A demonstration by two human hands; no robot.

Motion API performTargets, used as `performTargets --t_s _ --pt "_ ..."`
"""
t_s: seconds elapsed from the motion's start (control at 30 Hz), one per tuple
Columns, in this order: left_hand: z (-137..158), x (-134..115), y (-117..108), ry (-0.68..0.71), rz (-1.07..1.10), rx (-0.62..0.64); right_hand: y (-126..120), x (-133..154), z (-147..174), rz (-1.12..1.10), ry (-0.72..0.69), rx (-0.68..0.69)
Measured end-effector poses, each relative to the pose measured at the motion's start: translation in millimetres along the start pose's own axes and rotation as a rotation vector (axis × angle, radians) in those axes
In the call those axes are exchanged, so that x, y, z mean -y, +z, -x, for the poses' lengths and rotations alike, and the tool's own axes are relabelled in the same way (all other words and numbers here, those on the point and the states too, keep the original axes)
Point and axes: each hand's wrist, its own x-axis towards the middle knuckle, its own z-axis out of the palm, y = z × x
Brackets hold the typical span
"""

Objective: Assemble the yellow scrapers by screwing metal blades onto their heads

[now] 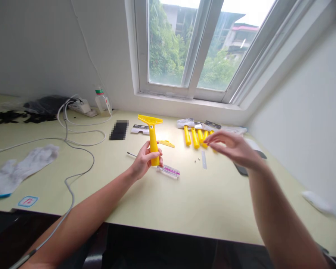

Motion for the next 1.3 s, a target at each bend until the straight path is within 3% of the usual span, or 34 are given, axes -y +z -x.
performTargets --t_s 0.13,0.4,0.87,1.13,1.3 --pt "1.5 1.8 0.4 -0.013 -0.027 0.026 21.9 -32.1 4.5 0.038 0.112 0.174" --pt "1.1 7.5 0.8 -0.062 -0.072 0.052 50.0 -74.5 5.0 0.067 0.146 0.297" --pt "1.1 12.9 -0.3 -0.076 -0.091 0.114 50.2 -94.4 -28.9 0.264 0.124 0.538" --pt "1.3 13.1 -0.6 -0.063 -0.082 0.131 50.5 -90.0 -37.3 0.285 0.105 0.597" --pt "0.7 14.1 -2.0 -0.067 -0.064 0.135 54.5 -93.9 -35.1 0.233 0.134 0.555"
